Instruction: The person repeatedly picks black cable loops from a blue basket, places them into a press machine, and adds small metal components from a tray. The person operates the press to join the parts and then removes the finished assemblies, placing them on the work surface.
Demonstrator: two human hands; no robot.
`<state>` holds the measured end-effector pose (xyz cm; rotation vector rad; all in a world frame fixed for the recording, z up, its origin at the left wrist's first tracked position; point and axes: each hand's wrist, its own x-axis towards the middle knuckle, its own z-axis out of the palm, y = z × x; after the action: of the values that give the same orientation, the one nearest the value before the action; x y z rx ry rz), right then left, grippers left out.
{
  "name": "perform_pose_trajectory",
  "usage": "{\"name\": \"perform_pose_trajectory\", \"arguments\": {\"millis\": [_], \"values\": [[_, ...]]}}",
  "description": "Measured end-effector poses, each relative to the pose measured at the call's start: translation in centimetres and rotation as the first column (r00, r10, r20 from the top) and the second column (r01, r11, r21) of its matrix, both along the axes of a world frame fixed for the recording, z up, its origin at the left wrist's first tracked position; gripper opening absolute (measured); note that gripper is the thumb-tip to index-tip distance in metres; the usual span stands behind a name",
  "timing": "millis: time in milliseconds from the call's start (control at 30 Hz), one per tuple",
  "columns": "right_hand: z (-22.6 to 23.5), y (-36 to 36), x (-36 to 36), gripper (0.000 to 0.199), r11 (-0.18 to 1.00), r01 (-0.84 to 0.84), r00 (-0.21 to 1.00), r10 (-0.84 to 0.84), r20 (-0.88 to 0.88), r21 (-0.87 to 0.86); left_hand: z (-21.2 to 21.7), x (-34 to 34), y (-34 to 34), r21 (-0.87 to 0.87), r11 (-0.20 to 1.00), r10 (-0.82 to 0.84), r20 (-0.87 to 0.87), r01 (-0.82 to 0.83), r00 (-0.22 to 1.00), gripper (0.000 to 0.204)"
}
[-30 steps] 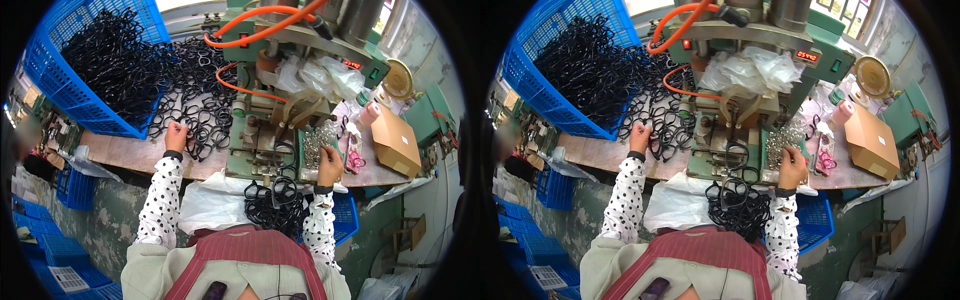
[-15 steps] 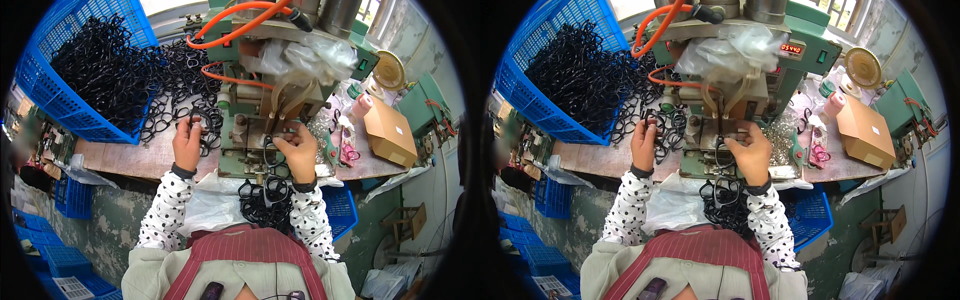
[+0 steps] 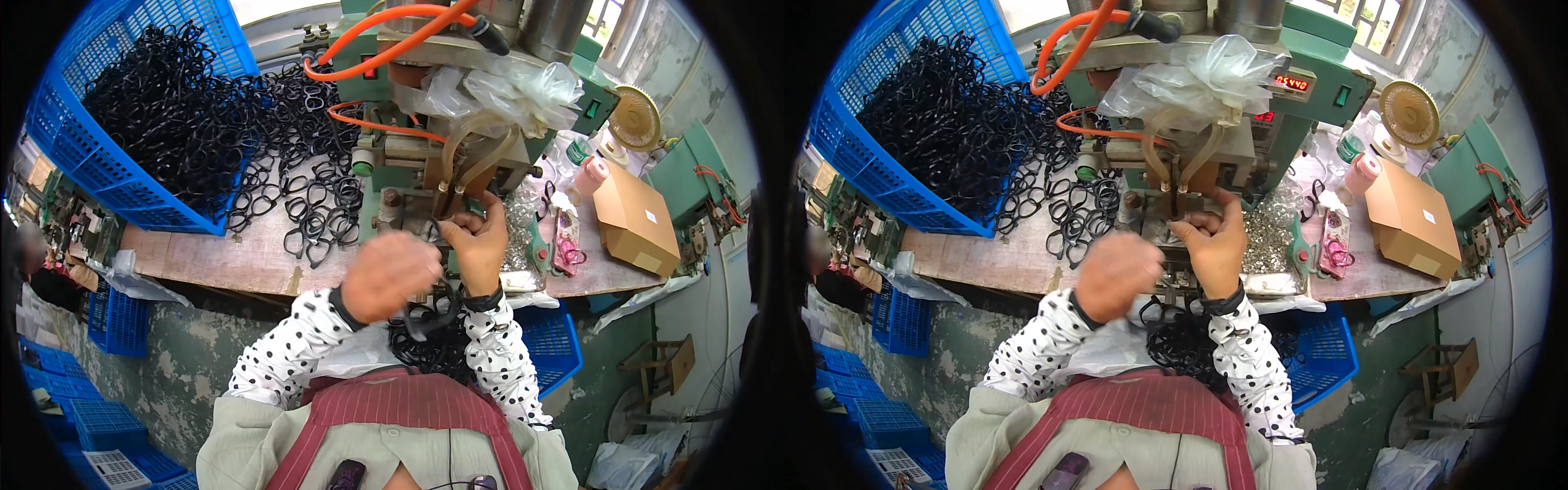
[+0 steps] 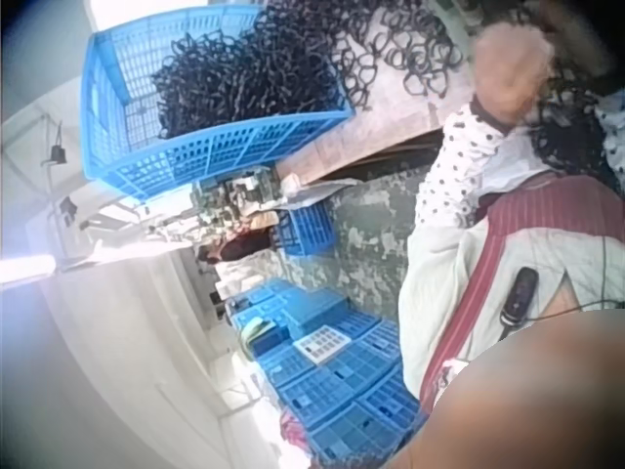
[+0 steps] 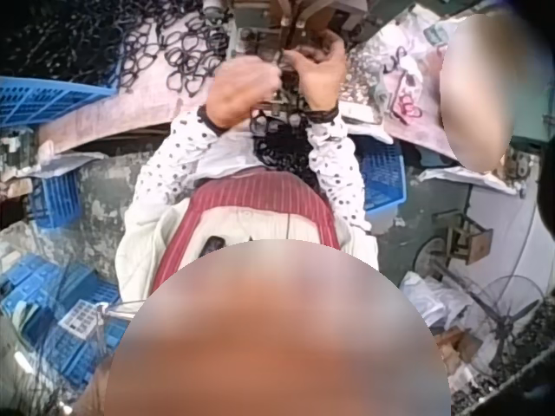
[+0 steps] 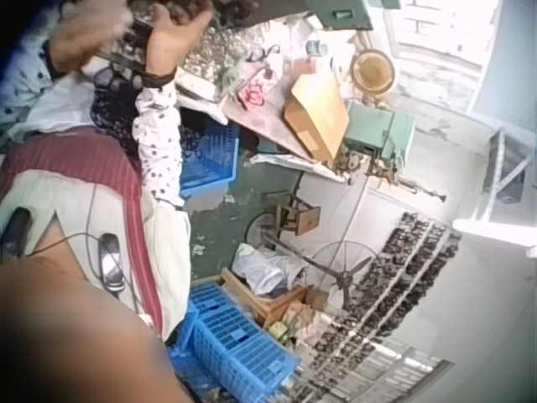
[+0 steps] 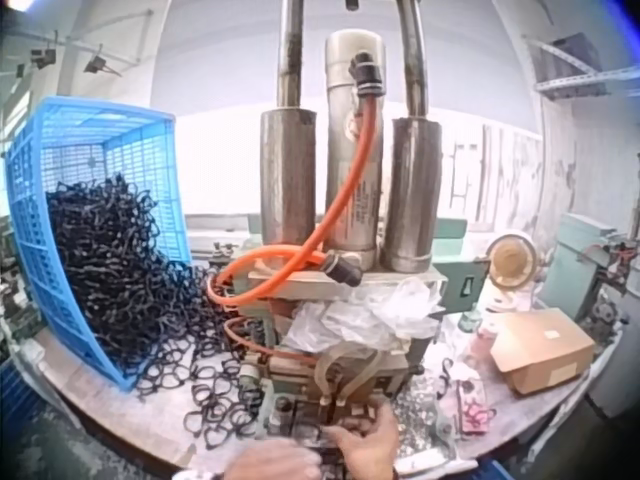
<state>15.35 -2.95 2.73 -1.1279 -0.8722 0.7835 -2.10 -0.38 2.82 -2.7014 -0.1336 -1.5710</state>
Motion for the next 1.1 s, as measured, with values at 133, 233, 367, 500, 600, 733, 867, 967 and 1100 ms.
{"name": "perform_pose_trajectory", "arguments": {"millis": [133, 233, 367, 500, 600, 733, 867, 967, 1100], "values": [[-1.0, 0.4, -0.2, 0.062, 0.998, 0.053, 0.999, -0.052, -0.008, 0.044, 3.1, 0.1, 3.0, -0.687, 0.643, 0.186, 0.569, 0.339, 0.801, 0.026], [-1.1, 0.2, -0.4, 0.060, 0.995, 0.094, 0.995, -0.094, 0.027, 0.022, 3.3, -0.8, 2.2, -0.537, 0.843, 0.176, 0.247, -0.017, 0.953, 0.035], [-2.0, 0.5, 1.0, 0.060, 0.993, 0.103, 0.984, -0.110, 0.137, 0.058, 0.1, 0.7, -0.2, -0.072, 0.986, -0.149, 0.003, 0.149, 0.989, 0.038], [-6.4, 0.9, 8.3, 0.039, 0.877, 0.465, 0.645, -0.428, 0.633, 0.119, -2.4, 2.1, -0.6, -0.100, 0.984, -0.163, -0.141, 0.150, 0.976, 0.040], [-10.4, -1.5, 14.4, 0.030, 0.777, 0.624, 0.491, -0.309, 0.814, -0.081, -2.8, 2.3, 0.0, -0.104, 0.983, -0.166, -0.155, 0.151, 0.974, 0.041], [-9.0, -3.5, 14.3, 0.026, 0.770, 0.604, 0.477, -0.144, 0.867, -0.205, -2.7, 2.3, 0.0, -0.116, 0.982, -0.163, -0.156, 0.146, 0.974, 0.042], [-11.4, -3.2, 12.5, 0.022, 0.769, 0.637, 0.178, -0.071, 0.981, -0.060, -3.0, 2.6, -0.2, -0.133, 0.978, -0.179, -0.116, 0.163, 0.977, 0.042], [-11.5, -2.6, 12.7, 0.011, 0.832, 0.552, 0.374, -0.305, 0.876, 0.053, -3.3, 2.4, 0.0, -0.145, 0.975, -0.189, -0.117, 0.171, 0.975, 0.041], [-11.6, -2.4, 12.7, 0.009, 0.829, 0.557, 0.547, -0.411, 0.730, 0.049, -2.9, 2.1, -1.0, -0.137, 0.986, -0.110, -0.139, 0.091, 0.984, 0.041]]}}
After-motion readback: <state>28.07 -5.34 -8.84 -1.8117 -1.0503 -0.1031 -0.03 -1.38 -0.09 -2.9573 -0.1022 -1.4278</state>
